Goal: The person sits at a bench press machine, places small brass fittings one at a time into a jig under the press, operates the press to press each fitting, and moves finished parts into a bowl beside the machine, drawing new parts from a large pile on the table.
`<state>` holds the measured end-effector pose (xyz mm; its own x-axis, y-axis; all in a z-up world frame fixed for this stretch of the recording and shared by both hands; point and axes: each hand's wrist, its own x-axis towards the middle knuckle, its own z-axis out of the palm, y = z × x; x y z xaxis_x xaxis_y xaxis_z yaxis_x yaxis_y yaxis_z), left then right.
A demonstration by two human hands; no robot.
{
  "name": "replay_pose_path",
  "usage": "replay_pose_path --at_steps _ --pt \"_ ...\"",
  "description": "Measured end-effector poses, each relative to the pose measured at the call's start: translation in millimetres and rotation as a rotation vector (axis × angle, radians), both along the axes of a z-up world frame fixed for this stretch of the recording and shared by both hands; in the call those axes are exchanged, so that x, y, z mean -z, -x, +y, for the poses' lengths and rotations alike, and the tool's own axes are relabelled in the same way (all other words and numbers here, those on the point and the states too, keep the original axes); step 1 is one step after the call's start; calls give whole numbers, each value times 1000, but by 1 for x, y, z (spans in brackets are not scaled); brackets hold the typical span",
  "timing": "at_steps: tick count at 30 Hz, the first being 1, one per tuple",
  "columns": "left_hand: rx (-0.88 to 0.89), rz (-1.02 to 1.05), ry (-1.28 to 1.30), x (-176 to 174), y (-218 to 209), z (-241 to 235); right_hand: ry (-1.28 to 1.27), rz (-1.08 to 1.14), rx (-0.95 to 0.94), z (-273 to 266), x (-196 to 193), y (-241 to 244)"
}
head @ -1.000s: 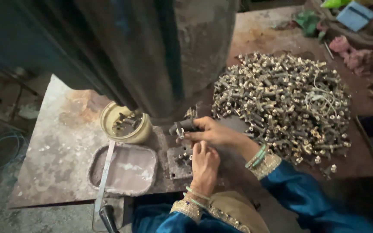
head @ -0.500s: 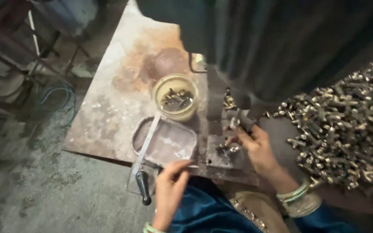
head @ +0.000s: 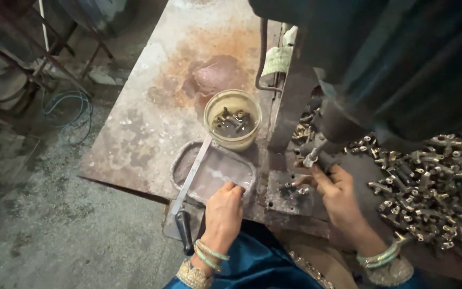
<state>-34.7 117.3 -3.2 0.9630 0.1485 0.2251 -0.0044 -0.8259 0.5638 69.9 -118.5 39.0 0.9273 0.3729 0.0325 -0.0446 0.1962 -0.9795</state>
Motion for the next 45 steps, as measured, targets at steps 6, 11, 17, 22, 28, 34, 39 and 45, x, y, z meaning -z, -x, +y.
replay_pose_path --at_steps 6,11,17,22,28,34,39,45 --pt "-189 104 543 6 -5 26 232 14 49 -6 5 -3" --pt "-179 282 1229 14 9 7 32 82 97 1 5 -1" --pt "-146 94 1102 20 14 -71 59 53 69 -1 7 -3" --pt "-73 -138 628 10 9 -87 90 -90 -26 -3 13 -7" --pt "17 -140 479 6 -5 -102 41 0 45 1 12 -11" --pt "-24 -108 453 8 -3 -105 -5 11 62 1 21 -8" --pt "17 -283 59 -20 -21 -87 13 26 97 7 9 -6" --pt "138 -184 -28 -34 -35 -85 -25 -11 87 9 9 -3"
